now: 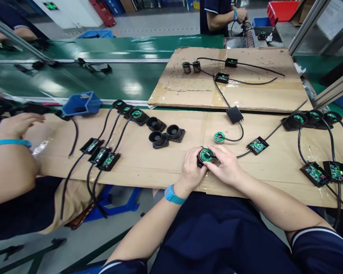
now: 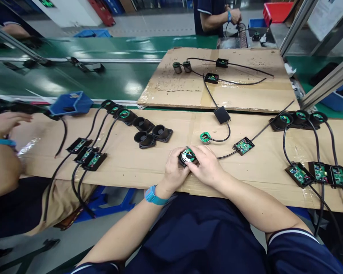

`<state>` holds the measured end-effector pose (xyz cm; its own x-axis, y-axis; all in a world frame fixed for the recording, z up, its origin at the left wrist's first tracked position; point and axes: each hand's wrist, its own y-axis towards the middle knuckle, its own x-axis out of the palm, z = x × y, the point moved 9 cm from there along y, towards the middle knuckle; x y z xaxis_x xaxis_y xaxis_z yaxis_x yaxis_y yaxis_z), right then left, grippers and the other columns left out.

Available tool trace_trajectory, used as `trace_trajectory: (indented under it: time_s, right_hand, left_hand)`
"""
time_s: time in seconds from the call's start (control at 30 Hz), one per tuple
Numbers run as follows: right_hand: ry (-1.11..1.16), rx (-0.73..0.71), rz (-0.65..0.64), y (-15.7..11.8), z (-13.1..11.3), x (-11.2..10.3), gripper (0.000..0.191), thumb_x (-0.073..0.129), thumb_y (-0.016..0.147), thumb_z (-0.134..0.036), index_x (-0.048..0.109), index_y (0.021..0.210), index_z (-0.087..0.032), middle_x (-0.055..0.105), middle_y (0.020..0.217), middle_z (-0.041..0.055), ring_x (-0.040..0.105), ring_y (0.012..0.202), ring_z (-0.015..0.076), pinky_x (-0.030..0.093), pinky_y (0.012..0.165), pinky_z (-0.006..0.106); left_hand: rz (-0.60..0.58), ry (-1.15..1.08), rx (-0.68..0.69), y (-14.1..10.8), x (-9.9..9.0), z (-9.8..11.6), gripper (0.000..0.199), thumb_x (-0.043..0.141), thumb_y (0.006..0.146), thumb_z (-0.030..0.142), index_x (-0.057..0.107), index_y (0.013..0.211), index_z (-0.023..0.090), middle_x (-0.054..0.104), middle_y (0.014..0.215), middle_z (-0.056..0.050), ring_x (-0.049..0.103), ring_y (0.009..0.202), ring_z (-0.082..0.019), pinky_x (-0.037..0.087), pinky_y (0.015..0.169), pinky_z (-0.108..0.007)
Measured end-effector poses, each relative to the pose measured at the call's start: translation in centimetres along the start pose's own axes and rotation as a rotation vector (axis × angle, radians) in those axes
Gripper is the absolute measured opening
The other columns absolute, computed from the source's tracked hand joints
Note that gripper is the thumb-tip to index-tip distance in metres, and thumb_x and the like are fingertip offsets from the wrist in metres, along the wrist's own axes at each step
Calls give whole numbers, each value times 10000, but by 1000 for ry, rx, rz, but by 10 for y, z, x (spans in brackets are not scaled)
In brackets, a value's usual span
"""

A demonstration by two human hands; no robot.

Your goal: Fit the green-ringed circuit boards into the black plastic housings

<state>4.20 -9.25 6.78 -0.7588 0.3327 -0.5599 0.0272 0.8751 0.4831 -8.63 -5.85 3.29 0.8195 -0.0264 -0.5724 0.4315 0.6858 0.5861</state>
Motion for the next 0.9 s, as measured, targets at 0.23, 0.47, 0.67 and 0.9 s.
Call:
trace_trajectory:
  time_s: [0.23,0.47,0.67,0.9]
  right_hand:
    - [10,26,-14,1,-3,2,385,696,886,-247,630,1264,-205,655,1118,115,656,1042,247,586,943,412]
    - [43,56,-1,-2,-2,7,326,677,888,-202,656,1213,-214,647,1203,129,629,1155,263,543,1035,449]
    - [108,151,-37,-3,3,12,373,682,872,-185,645,1241,-223,619,1232,127,617,1172,255,557,1011,448]
    - [64,137,-71,-5,-2,12,312,716,859,-255,675,1163,-198,525,1353,169,604,1127,279,539,1000,507]
  left_hand:
    - [-21,6,24,0,1,1,535,597,891,173,446,1404,197,605,1264,-156,577,1204,-283,517,1037,-514]
    - [-5,49,26,0,-1,2,537,577,888,151,445,1404,213,598,1251,-153,577,1189,-285,527,1019,-513]
    - [2,46,43,1,-2,5,530,586,884,152,437,1389,213,594,1247,-158,577,1180,-291,531,1010,-527]
    - [53,45,46,3,-5,8,438,633,901,185,470,1307,201,610,1192,-157,597,1144,-279,546,983,-507]
